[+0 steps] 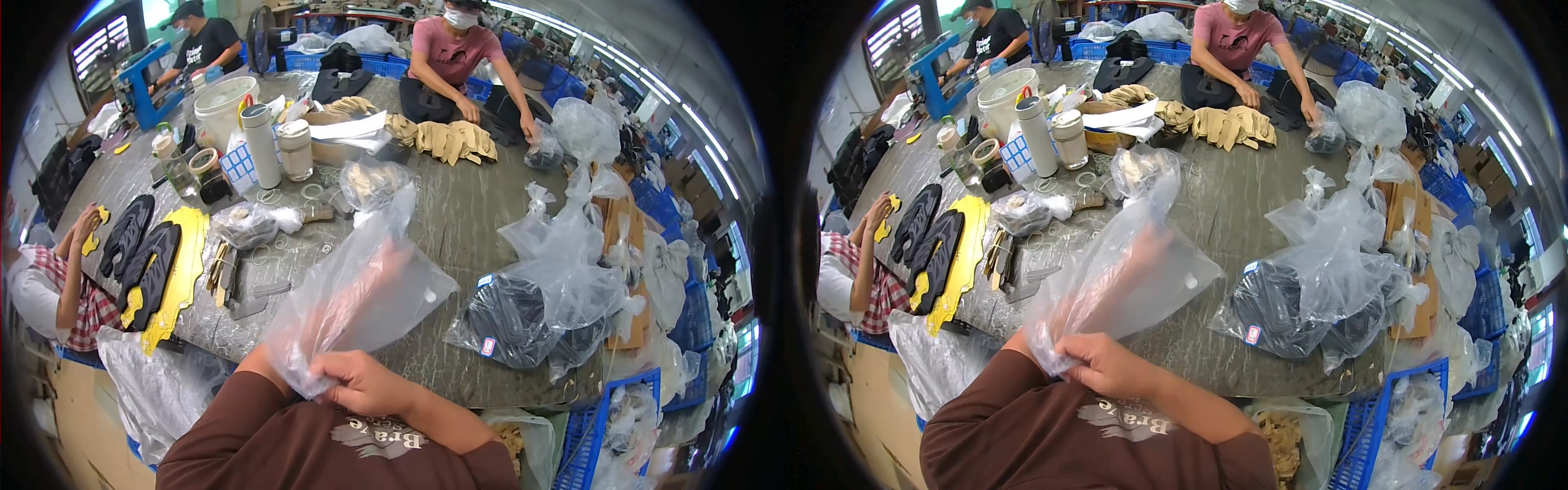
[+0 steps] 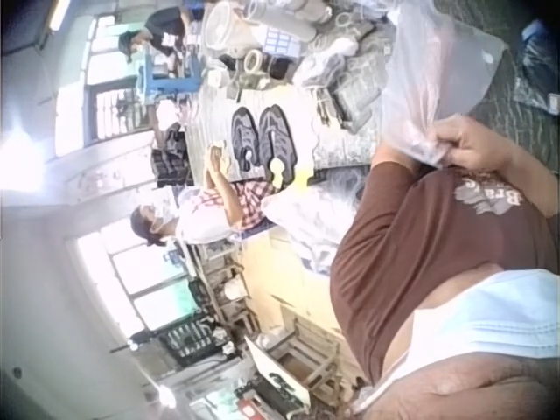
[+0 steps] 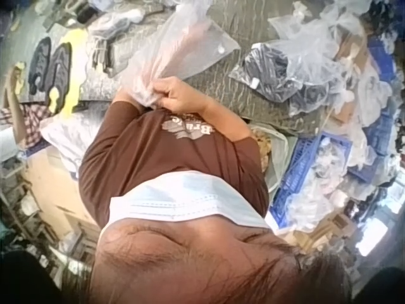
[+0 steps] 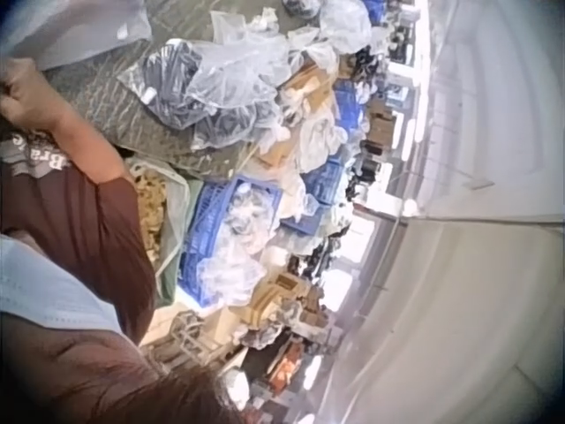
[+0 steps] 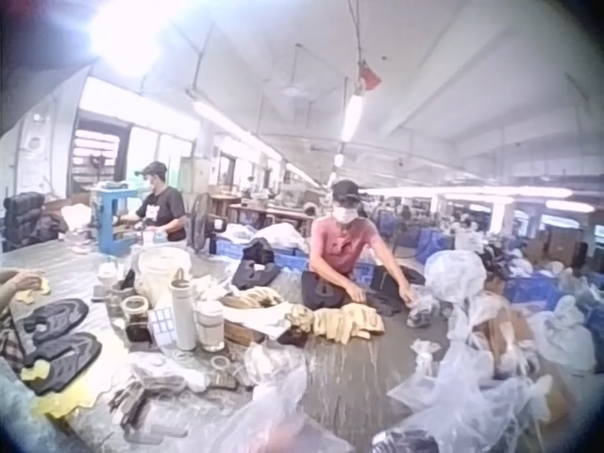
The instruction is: The worker is aligning, stacking, and organizing small gray shoe components on a factory assembly table.
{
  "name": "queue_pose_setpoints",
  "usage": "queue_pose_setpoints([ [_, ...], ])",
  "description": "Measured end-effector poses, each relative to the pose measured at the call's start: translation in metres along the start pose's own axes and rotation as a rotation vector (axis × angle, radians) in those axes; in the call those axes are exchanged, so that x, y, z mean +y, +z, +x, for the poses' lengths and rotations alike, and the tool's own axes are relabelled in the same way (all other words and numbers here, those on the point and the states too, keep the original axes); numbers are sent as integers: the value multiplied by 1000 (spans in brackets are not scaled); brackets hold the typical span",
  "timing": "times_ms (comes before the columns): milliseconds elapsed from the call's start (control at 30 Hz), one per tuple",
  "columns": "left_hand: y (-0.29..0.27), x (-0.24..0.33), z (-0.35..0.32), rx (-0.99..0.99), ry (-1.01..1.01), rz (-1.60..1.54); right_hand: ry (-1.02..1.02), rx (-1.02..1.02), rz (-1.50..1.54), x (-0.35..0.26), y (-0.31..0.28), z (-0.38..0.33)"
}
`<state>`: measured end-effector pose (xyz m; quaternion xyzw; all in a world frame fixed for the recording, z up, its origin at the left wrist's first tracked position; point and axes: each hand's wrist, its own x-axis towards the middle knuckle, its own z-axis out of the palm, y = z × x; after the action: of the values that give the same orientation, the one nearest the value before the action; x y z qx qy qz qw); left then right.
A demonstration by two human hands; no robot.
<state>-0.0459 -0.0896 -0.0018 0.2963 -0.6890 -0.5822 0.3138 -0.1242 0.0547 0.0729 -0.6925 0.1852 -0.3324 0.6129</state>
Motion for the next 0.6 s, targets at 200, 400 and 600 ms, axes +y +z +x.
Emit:
queue_pose_setpoints([
  [200, -10, 6, -17, -126, 33, 414, 29, 547, 150, 3, -35, -13],
  [400, -24, 116, -151, -372, 219, 695, -81, 909, 455, -1, -89, -37],
  [600, -49, 42, -105, 627, 464, 1166, -96, 548, 537, -42, -64, 10],
])
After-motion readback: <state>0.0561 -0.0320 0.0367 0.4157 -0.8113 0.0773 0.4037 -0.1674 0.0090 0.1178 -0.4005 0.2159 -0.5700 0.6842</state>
